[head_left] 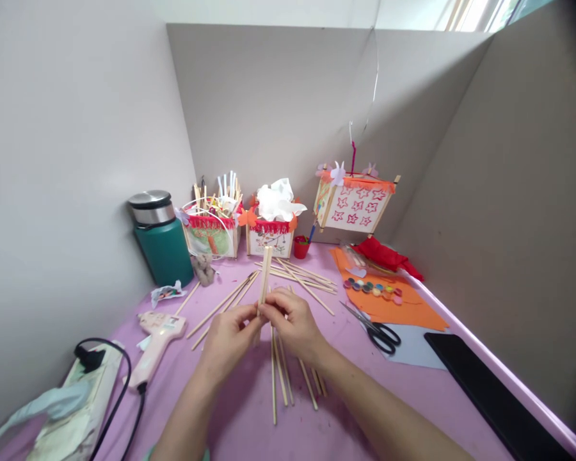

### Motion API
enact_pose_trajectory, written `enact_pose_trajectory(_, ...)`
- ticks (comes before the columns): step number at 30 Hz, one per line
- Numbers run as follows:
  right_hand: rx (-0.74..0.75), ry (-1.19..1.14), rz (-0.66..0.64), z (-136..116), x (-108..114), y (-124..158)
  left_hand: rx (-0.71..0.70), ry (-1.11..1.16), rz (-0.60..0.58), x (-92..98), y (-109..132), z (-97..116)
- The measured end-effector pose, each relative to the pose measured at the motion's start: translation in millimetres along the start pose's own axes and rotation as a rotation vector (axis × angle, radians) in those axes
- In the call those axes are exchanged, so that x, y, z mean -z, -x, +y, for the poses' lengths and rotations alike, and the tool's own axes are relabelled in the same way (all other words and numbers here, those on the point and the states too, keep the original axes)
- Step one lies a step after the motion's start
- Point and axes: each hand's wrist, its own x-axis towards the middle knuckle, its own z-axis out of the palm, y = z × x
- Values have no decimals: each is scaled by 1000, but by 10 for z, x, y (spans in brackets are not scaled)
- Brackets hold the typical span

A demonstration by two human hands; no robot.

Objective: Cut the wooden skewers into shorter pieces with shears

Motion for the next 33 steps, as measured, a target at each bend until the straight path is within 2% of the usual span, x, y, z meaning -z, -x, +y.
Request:
enact_pose_trajectory(2, -18, -30, -35, 24, 32, -22, 38, 73, -6, 8, -2, 12)
enact_pose_trajectory(4, -101, -36, -58, 80, 114, -59, 80, 117, -14, 15, 0, 26)
enact_pose_trajectory(6, -232, 147, -79, 156, 249, -102, 124, 128, -2, 18, 4, 39)
enact_pose_trajectory(9, -380, 561, -178, 256, 489, -136, 156, 111, -1, 14, 11, 45)
enact_pose_trajectory(13, -453, 749, -311, 284, 666, -107, 138, 101, 33, -4, 10, -6)
enact_pose_trajectory(19, -544, 944, -393, 223, 554, -68, 134, 87, 83, -16, -16, -98)
enact_pose_trajectory(24, -604, 978, -485, 236, 451, -63, 133, 77, 95, -16, -15, -88)
enact_pose_trajectory(29, -630, 999, -460, 244, 351, -37, 125, 32, 93, -29, -17, -98)
enact_pose_trajectory(33, -583, 950, -417, 229, 438, -61, 109, 21, 80, -34, -20, -102)
